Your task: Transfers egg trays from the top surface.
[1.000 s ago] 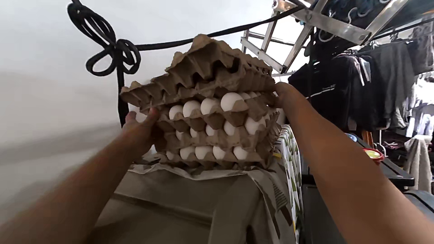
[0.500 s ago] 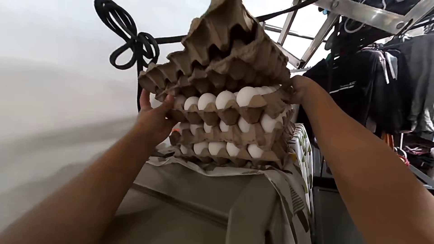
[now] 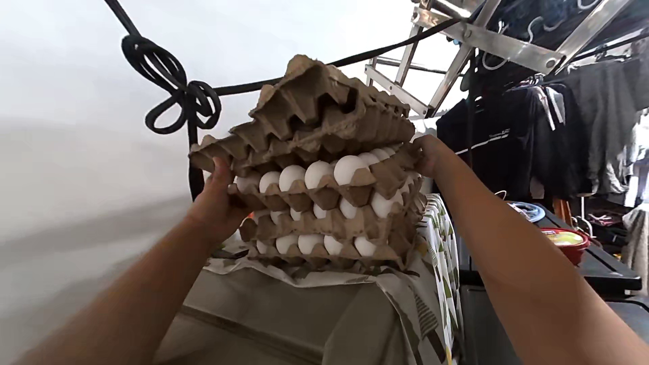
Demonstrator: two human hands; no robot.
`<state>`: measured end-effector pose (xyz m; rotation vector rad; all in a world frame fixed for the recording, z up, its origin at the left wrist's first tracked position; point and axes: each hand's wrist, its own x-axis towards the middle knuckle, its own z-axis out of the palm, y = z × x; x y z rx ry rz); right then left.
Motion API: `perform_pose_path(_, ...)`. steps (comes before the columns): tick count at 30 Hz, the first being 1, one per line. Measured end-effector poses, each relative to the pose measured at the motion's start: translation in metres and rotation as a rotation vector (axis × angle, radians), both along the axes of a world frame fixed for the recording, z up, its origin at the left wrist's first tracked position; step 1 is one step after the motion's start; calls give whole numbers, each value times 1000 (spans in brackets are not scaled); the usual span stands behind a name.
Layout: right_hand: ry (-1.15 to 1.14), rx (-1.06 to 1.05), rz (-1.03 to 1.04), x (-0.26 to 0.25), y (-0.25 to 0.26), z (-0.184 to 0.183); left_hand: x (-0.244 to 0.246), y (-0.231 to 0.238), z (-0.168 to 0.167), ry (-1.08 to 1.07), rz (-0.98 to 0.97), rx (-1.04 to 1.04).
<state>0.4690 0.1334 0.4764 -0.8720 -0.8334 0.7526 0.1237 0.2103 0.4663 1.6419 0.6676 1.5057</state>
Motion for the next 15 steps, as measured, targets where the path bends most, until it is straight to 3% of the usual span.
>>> perform_pose_path(10, 283, 241, 50, -11, 5, -1, 13, 13, 12, -99, 129, -41)
perform_pose_path(15, 289, 174, 57, -12, 10, 1, 18, 8, 16, -168, 106, -49)
